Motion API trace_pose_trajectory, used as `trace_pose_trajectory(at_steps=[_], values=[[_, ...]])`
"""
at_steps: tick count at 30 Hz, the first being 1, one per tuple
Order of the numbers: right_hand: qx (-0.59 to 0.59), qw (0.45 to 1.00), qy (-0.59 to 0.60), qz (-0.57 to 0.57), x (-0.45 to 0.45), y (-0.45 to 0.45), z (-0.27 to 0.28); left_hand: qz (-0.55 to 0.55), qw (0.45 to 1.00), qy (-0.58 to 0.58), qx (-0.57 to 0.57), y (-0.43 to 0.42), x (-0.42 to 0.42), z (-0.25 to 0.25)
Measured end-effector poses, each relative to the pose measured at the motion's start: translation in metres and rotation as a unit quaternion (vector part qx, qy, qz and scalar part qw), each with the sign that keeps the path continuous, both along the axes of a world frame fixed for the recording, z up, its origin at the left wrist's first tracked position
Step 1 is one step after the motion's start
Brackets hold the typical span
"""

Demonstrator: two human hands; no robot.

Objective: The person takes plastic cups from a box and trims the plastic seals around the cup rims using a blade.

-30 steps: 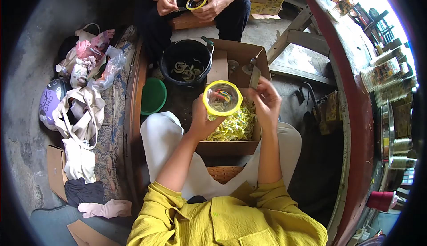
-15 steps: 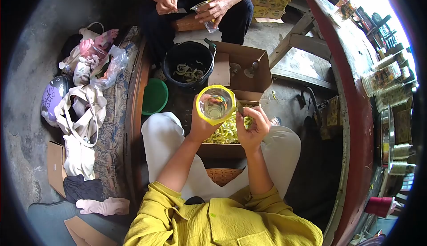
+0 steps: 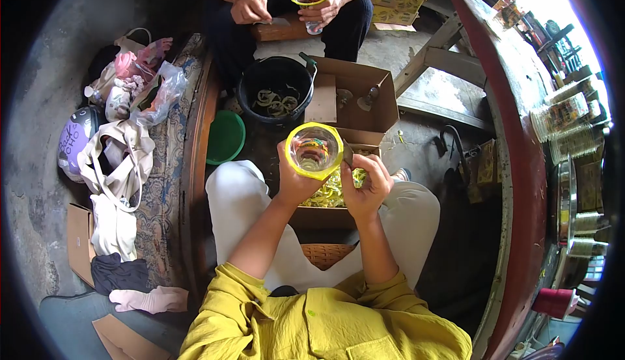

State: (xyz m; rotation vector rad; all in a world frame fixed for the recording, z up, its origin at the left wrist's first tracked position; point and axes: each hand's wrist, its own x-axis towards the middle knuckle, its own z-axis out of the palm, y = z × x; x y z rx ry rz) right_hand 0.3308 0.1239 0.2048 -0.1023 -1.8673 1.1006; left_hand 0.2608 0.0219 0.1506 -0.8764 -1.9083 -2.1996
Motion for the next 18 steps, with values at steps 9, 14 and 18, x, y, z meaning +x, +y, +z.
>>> trace_pose_trajectory(at_steps=[9, 14, 18], values=[[0.020, 1.000, 0.004, -0.021, 0.0000, -0.0012, -0.0009, 0.001, 1.000, -0.014, 0.021, 0.0008, -0.0015, 0.0020], [0.045, 0.999, 0.000, -0.026, 0.0012, -0.0014, 0.0023, -0.001, 1.000, -0.004, 0.013, 0.0015, -0.0033, -0.0039], [0.047, 0.998, 0.003, -0.032, 0.0008, -0.0025, 0.0012, 0.009, 1.000, -0.007, 0.007, 0.0020, -0.0006, -0.0041]])
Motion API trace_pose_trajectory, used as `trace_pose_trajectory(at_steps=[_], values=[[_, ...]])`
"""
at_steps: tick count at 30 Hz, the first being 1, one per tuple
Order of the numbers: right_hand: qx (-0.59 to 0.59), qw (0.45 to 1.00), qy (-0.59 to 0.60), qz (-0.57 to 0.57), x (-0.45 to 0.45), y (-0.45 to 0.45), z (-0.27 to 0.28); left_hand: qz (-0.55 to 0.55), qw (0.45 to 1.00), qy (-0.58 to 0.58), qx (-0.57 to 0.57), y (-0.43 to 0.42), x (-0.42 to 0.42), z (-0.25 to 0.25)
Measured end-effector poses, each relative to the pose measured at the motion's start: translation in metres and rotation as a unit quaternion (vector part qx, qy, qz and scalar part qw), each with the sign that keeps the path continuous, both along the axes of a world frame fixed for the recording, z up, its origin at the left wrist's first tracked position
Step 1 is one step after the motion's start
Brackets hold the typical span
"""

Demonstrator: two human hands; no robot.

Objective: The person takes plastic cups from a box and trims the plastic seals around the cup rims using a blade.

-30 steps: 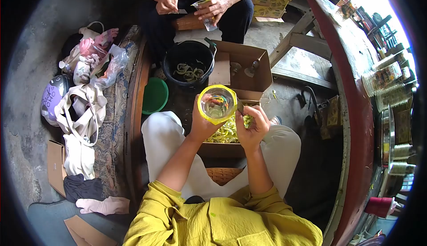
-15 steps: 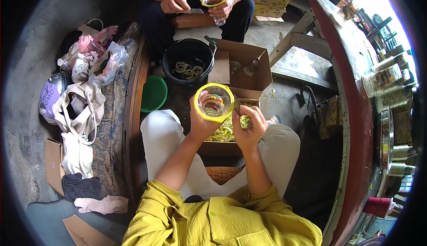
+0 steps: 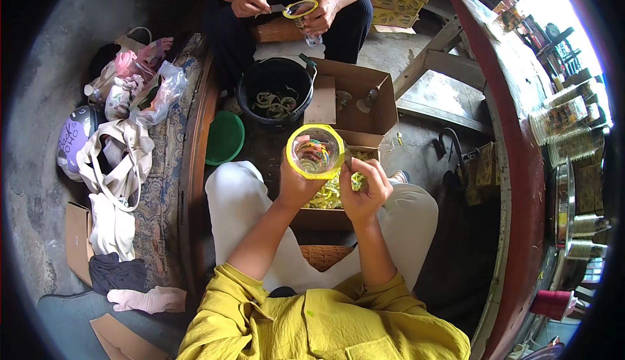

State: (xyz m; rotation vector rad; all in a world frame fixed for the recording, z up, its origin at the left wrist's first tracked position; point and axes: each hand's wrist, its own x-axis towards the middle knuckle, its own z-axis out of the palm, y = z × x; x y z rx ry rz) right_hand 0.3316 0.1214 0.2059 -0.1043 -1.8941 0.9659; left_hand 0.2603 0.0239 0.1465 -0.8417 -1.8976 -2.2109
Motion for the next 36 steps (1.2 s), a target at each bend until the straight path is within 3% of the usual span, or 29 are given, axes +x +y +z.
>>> trace_pose_trajectory(at_steps=[13, 19, 25, 31, 34, 36], values=[[0.047, 0.998, 0.005, -0.045, 0.000, 0.000, 0.000, -0.003, 1.000, -0.025, -0.016, -0.002, 0.001, -0.009], [0.060, 0.997, -0.004, -0.057, 0.000, 0.003, 0.004, 0.039, 0.994, 0.043, -0.091, -0.002, -0.001, -0.016], [0.050, 0.998, -0.016, -0.046, 0.000, 0.005, 0.007, -0.015, 0.999, 0.001, -0.051, -0.002, 0.002, -0.004], [0.044, 0.998, -0.039, -0.010, 0.003, 0.013, 0.012, -0.017, 0.988, 0.063, -0.143, -0.010, 0.003, 0.002], [0.046, 0.998, -0.048, 0.002, 0.004, 0.015, 0.014, -0.061, 0.993, -0.018, -0.101, -0.009, 0.005, 0.012], [0.048, 0.998, -0.050, 0.003, 0.003, 0.016, 0.014, -0.074, 0.991, -0.005, -0.111, -0.011, 0.004, 0.010]])
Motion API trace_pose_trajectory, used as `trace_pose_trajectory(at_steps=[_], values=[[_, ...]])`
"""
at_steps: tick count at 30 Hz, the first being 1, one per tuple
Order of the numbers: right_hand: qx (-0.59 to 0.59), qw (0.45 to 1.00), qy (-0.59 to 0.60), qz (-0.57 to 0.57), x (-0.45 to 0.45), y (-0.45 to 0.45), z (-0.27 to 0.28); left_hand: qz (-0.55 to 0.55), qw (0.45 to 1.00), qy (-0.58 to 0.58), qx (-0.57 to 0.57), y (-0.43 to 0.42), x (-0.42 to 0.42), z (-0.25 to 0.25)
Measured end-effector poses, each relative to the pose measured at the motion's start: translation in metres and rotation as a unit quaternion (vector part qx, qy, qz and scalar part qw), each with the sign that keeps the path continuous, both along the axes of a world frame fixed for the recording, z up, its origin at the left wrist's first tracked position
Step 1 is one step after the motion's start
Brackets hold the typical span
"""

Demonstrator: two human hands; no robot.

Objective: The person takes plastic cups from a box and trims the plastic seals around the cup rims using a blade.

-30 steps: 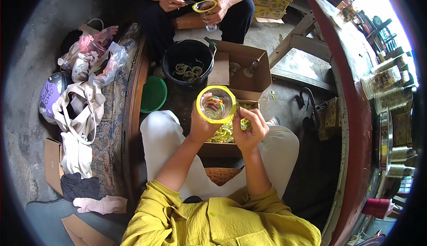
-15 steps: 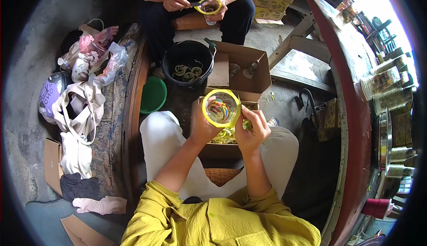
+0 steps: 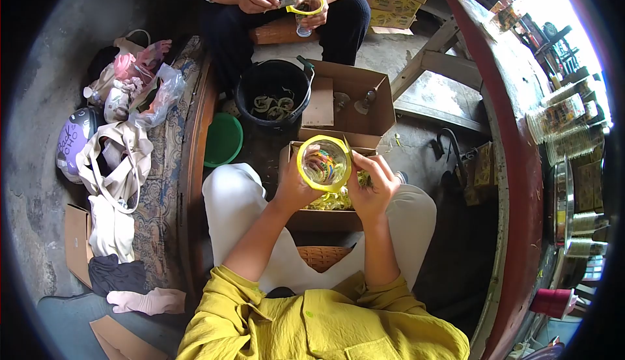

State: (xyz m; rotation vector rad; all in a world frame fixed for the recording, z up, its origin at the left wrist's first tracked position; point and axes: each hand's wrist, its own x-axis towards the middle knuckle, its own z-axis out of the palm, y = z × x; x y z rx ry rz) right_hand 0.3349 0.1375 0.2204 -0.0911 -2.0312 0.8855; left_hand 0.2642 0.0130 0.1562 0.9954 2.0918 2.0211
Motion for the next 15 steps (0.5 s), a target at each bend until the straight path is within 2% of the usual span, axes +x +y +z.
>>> trace_pose_trajectory(at_steps=[4, 7, 8, 11, 15], values=[[-0.021, 0.999, -0.009, 0.025, 0.001, 0.004, 0.002, -0.026, 0.999, 0.045, 0.003, -0.001, 0.001, -0.001], [-0.077, 0.996, -0.010, 0.049, 0.000, 0.006, -0.001, -0.087, 0.994, -0.062, 0.031, -0.002, 0.003, 0.002], [-0.100, 0.993, -0.007, 0.056, -0.001, 0.006, -0.002, -0.125, 0.978, -0.144, 0.083, 0.001, 0.004, -0.008], [-0.117, 0.993, -0.013, 0.027, 0.001, -0.002, 0.002, -0.151, 0.962, -0.190, 0.126, 0.005, 0.004, -0.005], [-0.084, 0.996, 0.004, 0.004, 0.002, -0.013, 0.010, -0.147, 0.959, -0.185, 0.156, 0.005, -0.001, -0.006]])
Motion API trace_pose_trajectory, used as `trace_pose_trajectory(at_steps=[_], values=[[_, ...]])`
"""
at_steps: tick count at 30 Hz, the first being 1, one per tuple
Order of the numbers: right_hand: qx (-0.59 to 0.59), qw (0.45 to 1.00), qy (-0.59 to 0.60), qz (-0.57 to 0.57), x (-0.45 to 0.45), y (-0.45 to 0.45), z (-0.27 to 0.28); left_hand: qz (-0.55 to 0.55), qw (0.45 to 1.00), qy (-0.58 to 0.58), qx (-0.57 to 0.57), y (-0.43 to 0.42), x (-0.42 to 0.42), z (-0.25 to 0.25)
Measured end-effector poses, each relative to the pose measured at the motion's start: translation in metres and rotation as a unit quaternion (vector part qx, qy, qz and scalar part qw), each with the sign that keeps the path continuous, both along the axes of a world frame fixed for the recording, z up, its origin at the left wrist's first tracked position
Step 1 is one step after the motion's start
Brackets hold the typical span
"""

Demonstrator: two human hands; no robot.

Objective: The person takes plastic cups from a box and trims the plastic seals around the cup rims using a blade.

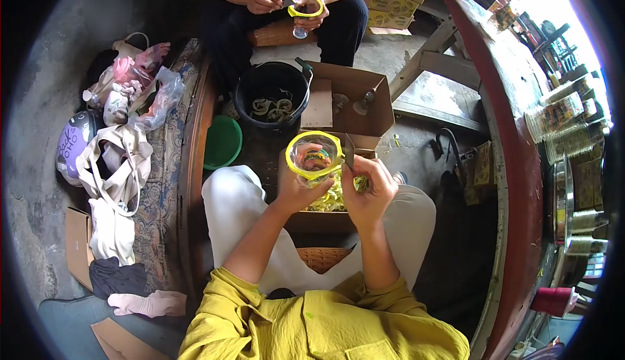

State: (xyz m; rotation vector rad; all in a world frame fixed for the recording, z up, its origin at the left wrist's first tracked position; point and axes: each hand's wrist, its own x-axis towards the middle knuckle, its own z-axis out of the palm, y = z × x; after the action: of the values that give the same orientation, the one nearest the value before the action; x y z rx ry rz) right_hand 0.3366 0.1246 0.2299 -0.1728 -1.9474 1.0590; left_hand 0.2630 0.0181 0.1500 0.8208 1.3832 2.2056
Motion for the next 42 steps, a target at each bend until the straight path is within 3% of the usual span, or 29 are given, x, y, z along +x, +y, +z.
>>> trace_pose_trajectory(at_steps=[17, 23, 26, 30, 31, 34, 42], values=[[0.057, 0.996, 0.015, -0.065, -0.002, -0.013, -0.010, 0.072, 0.996, 0.042, -0.023, 0.001, 0.001, 0.001], [0.062, 0.995, 0.009, -0.076, -0.002, -0.008, -0.013, 0.038, 0.998, 0.019, -0.052, -0.002, 0.004, 0.010], [0.042, 0.998, 0.006, -0.056, -0.002, -0.004, -0.010, 0.022, 0.995, 0.072, -0.068, -0.005, 0.004, 0.008], [-0.016, 1.000, -0.006, -0.017, 0.000, 0.001, -0.006, -0.033, 0.999, -0.004, -0.038, -0.003, 0.005, 0.006], [-0.038, 0.999, -0.005, -0.020, -0.001, 0.001, -0.010, -0.019, 0.998, 0.024, -0.053, -0.003, 0.004, 0.006], [-0.055, 0.998, -0.004, -0.027, -0.001, -0.002, -0.009, -0.066, 0.993, -0.097, 0.010, -0.002, 0.005, 0.016], [0.029, 0.999, 0.008, -0.043, -0.002, -0.006, -0.008, -0.008, 0.999, -0.044, -0.012, 0.001, 0.003, 0.006]])
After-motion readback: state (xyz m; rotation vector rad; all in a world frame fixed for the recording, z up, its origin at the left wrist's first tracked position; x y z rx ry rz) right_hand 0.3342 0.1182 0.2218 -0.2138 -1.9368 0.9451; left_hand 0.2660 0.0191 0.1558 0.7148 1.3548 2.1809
